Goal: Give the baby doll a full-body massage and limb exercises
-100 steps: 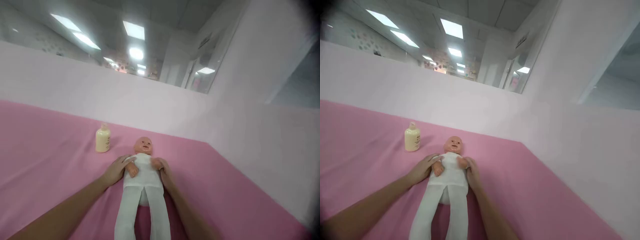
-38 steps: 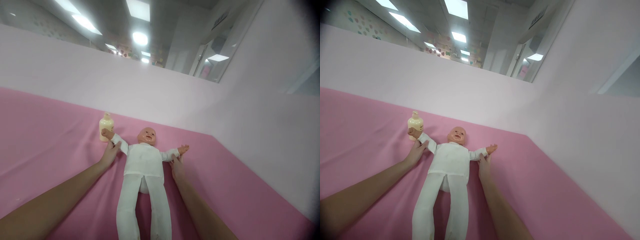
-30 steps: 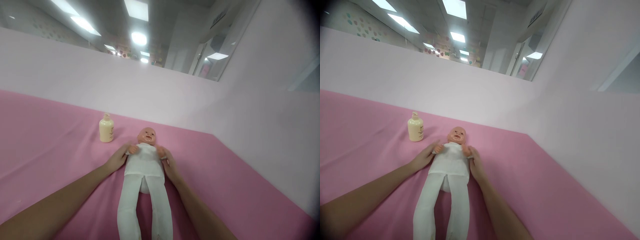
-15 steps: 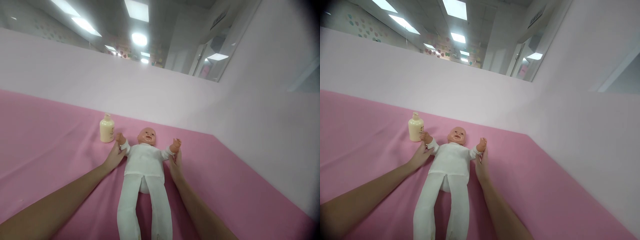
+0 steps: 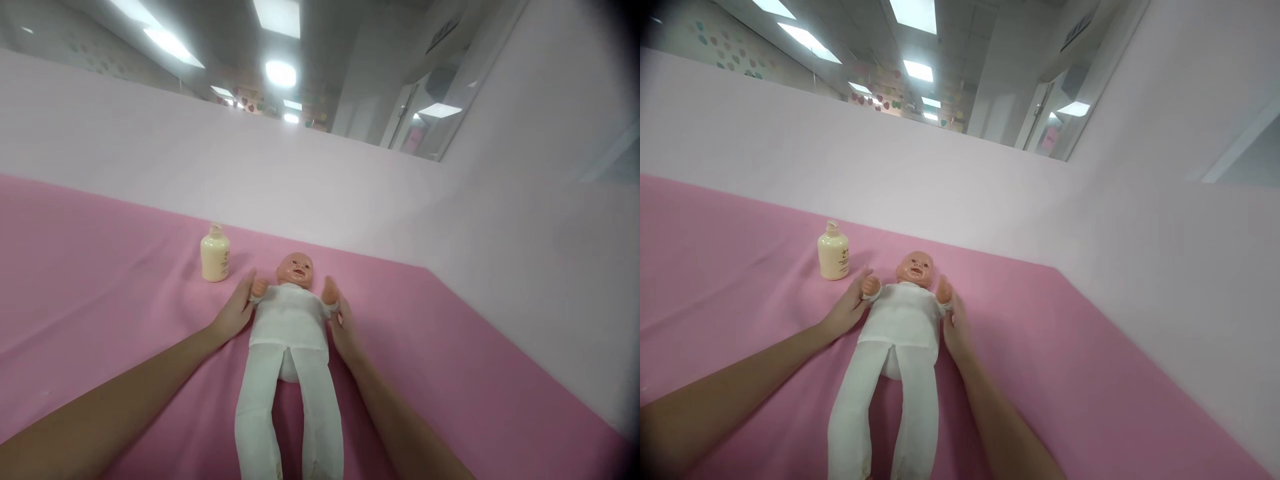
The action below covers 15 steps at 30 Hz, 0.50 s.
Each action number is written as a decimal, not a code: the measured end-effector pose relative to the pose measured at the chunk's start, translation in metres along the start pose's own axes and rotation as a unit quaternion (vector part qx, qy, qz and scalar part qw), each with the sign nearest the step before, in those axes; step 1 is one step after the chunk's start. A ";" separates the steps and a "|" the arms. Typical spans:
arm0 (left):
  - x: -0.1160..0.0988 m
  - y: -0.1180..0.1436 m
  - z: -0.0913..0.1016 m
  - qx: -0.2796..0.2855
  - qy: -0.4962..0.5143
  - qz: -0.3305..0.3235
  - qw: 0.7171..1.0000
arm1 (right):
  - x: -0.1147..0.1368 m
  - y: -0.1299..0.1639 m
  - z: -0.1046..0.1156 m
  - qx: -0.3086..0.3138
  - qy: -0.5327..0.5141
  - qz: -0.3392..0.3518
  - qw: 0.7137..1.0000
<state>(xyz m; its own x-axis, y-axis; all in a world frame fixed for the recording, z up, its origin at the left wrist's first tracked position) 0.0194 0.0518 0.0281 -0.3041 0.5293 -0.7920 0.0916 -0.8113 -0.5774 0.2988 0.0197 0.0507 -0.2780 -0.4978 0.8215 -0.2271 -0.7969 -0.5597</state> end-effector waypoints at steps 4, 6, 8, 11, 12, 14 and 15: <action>-0.010 0.009 -0.016 0.104 -0.025 -0.105 0.989 | 0.007 0.010 -0.014 0.099 0.062 0.068 0.991; -0.006 0.009 -0.015 0.095 -0.035 -0.099 0.990 | 0.005 0.010 -0.013 0.093 0.064 0.059 0.992; -0.004 0.009 -0.014 0.095 -0.036 -0.090 0.991 | 0.002 0.009 -0.012 0.078 0.059 0.046 0.994; -0.003 0.007 -0.010 0.082 -0.026 -0.054 0.995 | 0.000 0.008 -0.009 0.052 0.045 0.024 0.997; -0.003 0.005 -0.006 0.065 -0.023 -0.033 0.997 | -0.001 0.007 -0.008 0.043 0.036 0.011 0.998; -0.004 0.002 0.000 0.029 -0.021 0.016 0.999 | -0.003 0.006 -0.004 0.010 0.008 -0.019 1.000; -0.003 0.001 0.003 0.015 -0.018 0.040 0.999 | -0.004 0.004 -0.001 -0.015 -0.010 -0.032 0.999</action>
<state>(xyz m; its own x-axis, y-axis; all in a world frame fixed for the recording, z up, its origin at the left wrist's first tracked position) 0.0177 0.0484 0.0308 -0.3313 0.4542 -0.8270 0.0879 -0.8578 -0.5063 0.2980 0.0188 0.0451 -0.2437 -0.4525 0.8579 -0.2713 -0.8174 -0.5082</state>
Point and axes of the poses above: each hand's wrist, its own y-axis away from the middle knuckle, its own z-axis out of the back of the hand, x = y × z, the point moved 6 cm from there along -y, towards the middle knuckle, and after that the axes turned 13 degrees about -x, right-handed, at the moved point
